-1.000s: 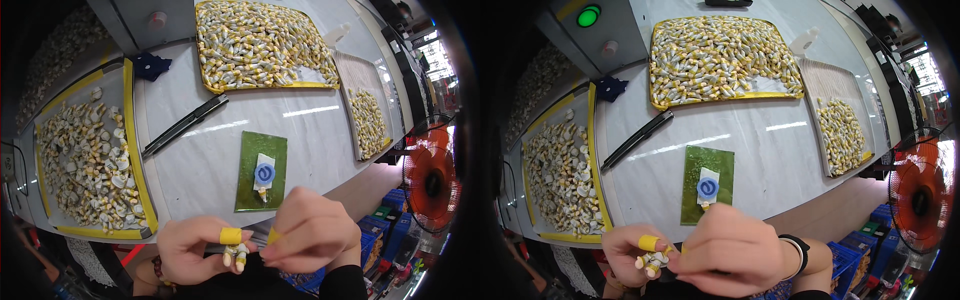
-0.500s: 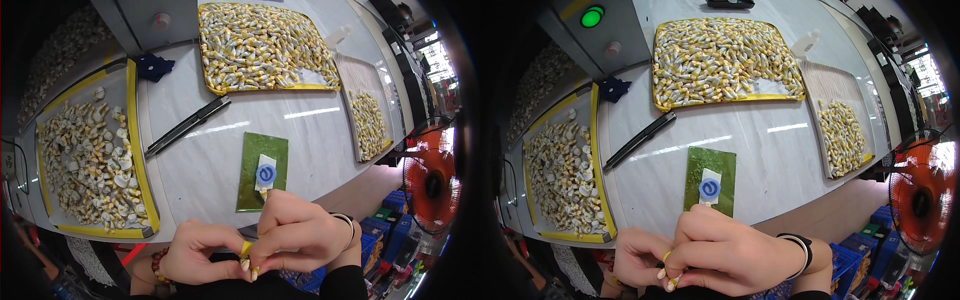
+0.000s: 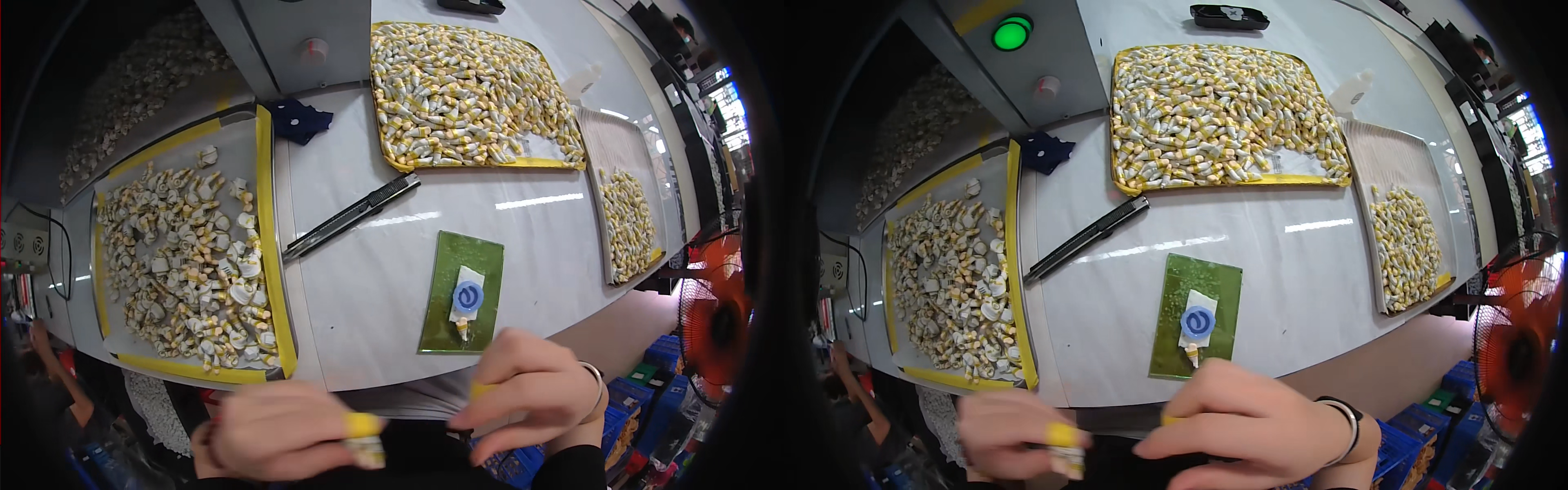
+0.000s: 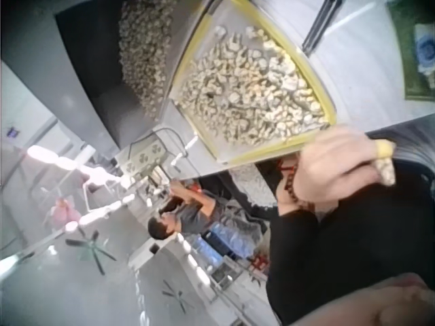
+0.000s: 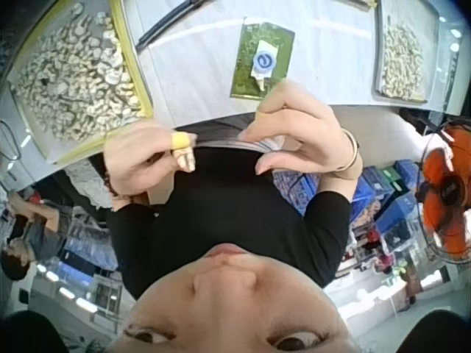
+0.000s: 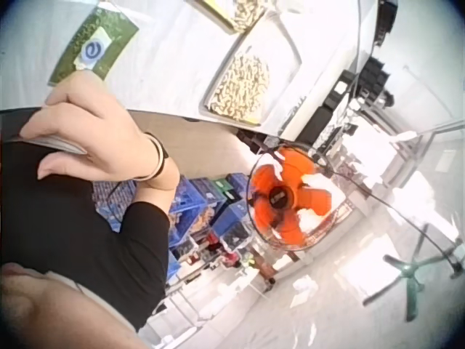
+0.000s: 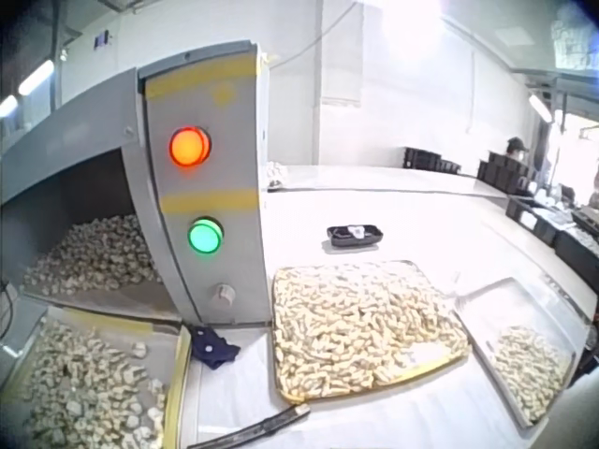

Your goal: The person repeatedly picks up small white and yellow plastic components from a tray, applies a substance from a tube to the interior of the white part, and inserts the yellow part to assemble them. The assembled units are then placed into a separate tray on the left.

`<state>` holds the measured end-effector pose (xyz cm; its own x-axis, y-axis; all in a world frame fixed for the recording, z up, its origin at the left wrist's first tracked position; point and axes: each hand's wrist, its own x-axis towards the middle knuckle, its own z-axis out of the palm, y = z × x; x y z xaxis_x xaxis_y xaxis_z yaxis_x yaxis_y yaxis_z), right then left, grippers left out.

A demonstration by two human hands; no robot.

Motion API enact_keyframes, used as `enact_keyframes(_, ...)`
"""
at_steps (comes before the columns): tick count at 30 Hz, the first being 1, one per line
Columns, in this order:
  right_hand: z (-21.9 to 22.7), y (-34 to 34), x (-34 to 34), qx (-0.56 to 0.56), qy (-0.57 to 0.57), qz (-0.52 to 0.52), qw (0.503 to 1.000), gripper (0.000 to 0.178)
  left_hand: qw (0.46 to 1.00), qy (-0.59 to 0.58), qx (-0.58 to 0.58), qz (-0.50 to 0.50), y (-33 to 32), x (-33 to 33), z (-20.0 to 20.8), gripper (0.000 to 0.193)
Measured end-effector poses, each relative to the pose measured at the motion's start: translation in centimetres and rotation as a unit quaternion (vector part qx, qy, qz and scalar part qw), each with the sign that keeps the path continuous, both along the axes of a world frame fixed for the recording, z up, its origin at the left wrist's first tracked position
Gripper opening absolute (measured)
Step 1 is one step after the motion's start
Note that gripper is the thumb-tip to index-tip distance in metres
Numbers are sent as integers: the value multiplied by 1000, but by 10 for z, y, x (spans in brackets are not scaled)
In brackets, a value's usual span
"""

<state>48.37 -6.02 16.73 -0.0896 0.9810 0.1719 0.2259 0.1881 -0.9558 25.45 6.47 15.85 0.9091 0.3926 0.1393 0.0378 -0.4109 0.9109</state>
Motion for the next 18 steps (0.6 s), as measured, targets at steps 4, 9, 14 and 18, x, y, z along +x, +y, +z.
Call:
enact_keyframes(4,-1,-24,21,58,-39,-100,992,25,898,257,334,129,47,-38,56,32)
enact_keyframes(9,1,-26,23,52,-85,-114,988,23,879,169,395,207,152,4,46,36)
enact_keyframes(14,9,-24,14,61,-135,-86,985,21,836,161,457,257,267,35,3,40)
enact_keyframes(18,7,-44,23,36,-142,-149,978,18,806,270,445,281,281,65,0,34)
